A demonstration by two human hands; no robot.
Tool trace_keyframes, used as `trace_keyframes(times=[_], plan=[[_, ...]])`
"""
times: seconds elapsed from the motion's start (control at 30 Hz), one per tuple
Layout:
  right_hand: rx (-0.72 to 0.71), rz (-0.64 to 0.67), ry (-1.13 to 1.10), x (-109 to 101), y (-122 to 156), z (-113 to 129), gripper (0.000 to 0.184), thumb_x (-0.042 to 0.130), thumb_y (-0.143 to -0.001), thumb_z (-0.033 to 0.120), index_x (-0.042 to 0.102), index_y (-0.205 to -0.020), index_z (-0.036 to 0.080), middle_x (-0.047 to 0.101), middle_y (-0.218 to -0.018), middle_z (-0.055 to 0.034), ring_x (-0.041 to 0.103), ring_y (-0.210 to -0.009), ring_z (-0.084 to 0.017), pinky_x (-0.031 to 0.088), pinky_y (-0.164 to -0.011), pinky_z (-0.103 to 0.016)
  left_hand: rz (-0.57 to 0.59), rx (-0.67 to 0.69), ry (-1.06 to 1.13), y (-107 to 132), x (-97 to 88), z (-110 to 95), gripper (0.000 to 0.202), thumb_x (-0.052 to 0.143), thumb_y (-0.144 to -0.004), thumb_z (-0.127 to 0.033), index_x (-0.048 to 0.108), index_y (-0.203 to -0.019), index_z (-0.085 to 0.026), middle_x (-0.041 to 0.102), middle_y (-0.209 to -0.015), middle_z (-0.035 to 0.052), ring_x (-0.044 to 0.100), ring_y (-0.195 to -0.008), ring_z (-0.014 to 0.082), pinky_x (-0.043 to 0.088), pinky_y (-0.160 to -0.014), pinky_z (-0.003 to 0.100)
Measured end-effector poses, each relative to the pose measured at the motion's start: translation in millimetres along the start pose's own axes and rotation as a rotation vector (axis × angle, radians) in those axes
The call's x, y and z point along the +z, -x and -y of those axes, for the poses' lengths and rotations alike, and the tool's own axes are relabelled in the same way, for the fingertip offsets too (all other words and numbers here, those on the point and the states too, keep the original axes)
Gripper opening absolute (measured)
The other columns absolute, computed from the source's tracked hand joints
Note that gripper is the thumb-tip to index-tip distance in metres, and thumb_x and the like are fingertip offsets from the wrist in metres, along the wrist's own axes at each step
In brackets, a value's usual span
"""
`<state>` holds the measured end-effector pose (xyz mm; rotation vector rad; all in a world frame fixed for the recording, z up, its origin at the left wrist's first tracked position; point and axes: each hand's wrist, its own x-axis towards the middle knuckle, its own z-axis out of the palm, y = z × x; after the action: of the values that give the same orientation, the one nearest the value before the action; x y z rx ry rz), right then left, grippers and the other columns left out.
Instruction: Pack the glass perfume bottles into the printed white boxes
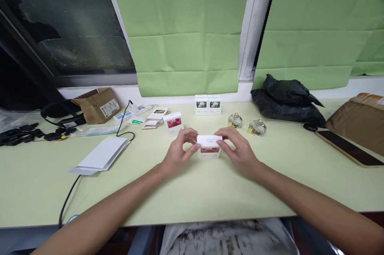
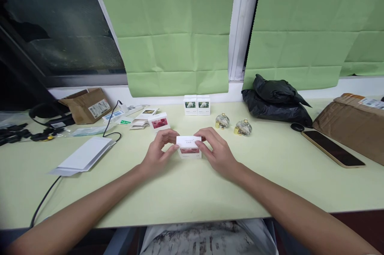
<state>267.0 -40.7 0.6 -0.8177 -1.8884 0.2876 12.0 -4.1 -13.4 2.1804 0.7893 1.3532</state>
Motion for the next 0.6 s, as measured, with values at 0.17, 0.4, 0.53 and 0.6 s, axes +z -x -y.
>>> trace_keyframes(times=[0.17,0.4,0.53,0.6], plan=[[-0.011,0.016,-0.006,0.6,1.1,2.0,0.015,0.054,-0.11,0.027,0.063,-0.121,0.027,0.068,-0.112,-0.0089,0.064,-0.104,-0.025,0.055,-0.089,-0.043,0.105,0.055,0.026,1.7,-2.6,5.2,0.043,0.071,-0.1,-0.035,0.048,-0.136,-0.027,0.065,-0.126,0.0102,0.073,-0.108,0.0223,0.063,-0.094,0.041],[-0.054,0.006,0.022,-0.7,0.5,3.9,0.012,0.054,-0.109,0.026,0.062,-0.118,0.026,0.068,-0.107,-0.0089,0.063,-0.1,-0.026,0.054,-0.086,-0.043,0.145,-0.006,-0.069,3.2,1.1,3.7,0.041,0.08,-0.093,-0.037,0.055,-0.124,-0.025,0.072,-0.114,0.0068,0.075,-0.105,0.0236,0.064,-0.091,0.04],[-0.071,-0.002,0.012,-3.2,0.0,4.8,0.012,0.054,-0.109,0.024,0.063,-0.116,0.026,0.068,-0.106,-0.0084,0.064,-0.099,-0.025,0.053,-0.086,-0.042,0.105,-0.017,-0.077,3.6,2.1,3.5,0.042,0.083,-0.091,-0.038,0.057,-0.119,-0.024,0.072,-0.11,0.006,0.075,-0.1,0.0221,0.064,-0.086,0.037],[-0.072,-0.006,0.002,-3.9,-0.1,5.3,0.012,0.054,-0.109,0.024,0.064,-0.115,0.026,0.069,-0.104,-0.0082,0.065,-0.097,-0.025,0.053,-0.085,-0.042,0.111,-0.019,-0.086,4.2,2.6,3.6,0.043,0.084,-0.09,-0.038,0.057,-0.12,-0.025,0.072,-0.109,0.0056,0.075,-0.1,0.0218,0.064,-0.086,0.037]])
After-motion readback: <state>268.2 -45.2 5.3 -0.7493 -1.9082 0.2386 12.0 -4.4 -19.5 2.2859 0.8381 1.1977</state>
